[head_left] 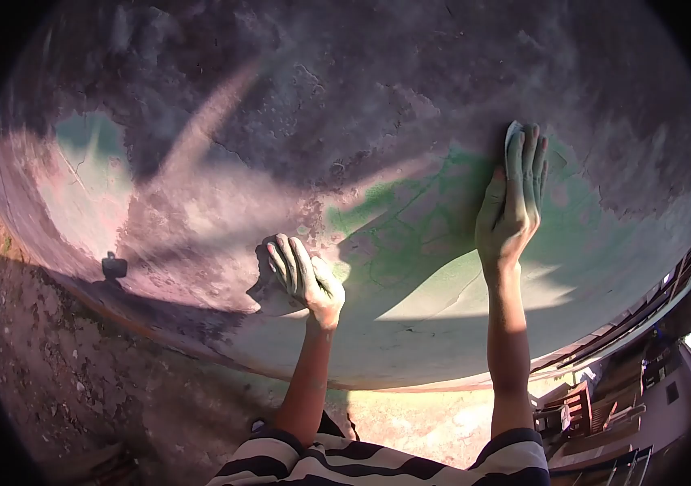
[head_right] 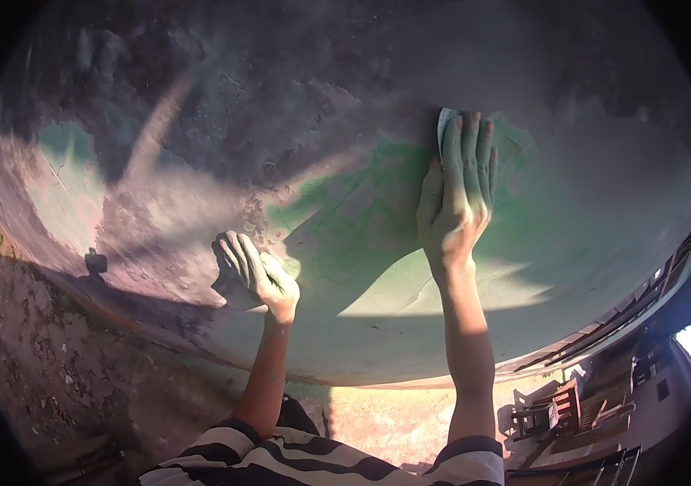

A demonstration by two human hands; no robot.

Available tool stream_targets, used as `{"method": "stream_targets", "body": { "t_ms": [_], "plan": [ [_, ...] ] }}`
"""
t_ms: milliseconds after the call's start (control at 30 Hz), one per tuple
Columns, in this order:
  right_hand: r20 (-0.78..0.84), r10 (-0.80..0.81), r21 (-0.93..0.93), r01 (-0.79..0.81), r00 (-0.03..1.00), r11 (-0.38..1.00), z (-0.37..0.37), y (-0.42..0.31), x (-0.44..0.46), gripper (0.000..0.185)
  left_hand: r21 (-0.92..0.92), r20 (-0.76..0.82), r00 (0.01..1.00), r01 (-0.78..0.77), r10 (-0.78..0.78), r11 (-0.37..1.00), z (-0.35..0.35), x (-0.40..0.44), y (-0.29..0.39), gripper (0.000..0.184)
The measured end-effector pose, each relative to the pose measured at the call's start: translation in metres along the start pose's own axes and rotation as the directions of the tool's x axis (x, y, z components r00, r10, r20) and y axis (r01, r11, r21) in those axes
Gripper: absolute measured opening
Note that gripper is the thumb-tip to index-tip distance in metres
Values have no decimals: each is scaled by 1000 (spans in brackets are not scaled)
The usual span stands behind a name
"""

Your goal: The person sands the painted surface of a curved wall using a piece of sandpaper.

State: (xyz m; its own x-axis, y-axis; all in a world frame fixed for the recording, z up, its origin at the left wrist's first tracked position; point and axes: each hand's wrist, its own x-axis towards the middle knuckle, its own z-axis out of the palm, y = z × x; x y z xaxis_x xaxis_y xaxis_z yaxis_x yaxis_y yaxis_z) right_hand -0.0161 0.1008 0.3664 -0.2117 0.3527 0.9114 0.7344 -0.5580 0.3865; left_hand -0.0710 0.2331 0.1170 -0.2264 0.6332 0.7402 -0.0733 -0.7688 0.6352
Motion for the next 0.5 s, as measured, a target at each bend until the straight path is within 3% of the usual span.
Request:
{"method": "stream_targets", "body": {
  "t_ms": [100,167,233,300,333,367,400,433,467,500],
  "plan": [
    [-151,271,109,-257,951,960,-2,-7,21,41,87,94,994,40,-48,995,-5,0,3,52],
    [-41,106,-17,-107,994,994,18,-25,-23,41,190,155,988,-21,-9,982,-7,1,4,56],
    [271,-138,38,133,953,990,17,-55,-72,46,196,271,961,5,-59,981,-17,0,4,63],
    [294,-277,80,265,915,961,13,-38,-73,46,168,303,952,-2,-50,986,-20,2,2,68],
    [261,-174,53,166,949,985,7,-28,-57,40,183,381,925,-56,-18,981,-26,4,0,73],
    [126,-63,-17,65,990,998,3,-13,-36,41,178,412,911,-66,-13,982,-30,5,-3,77],
    [-52,105,82,-101,993,991,-2,-8,-14,42,173,418,908,-61,-18,983,-32,6,-3,77],
    [-92,389,242,-358,917,902,-9,-5,0,42,164,427,904,-55,-21,985,-32,6,-3,77],
    [-136,550,360,-476,824,803,-12,-10,10,42,160,427,904,-51,-23,986,-31,5,-3,77],
    [-129,544,361,-472,829,804,-7,-12,4,42,165,424,905,-41,-33,986,-31,6,-3,77]
  ]
}}
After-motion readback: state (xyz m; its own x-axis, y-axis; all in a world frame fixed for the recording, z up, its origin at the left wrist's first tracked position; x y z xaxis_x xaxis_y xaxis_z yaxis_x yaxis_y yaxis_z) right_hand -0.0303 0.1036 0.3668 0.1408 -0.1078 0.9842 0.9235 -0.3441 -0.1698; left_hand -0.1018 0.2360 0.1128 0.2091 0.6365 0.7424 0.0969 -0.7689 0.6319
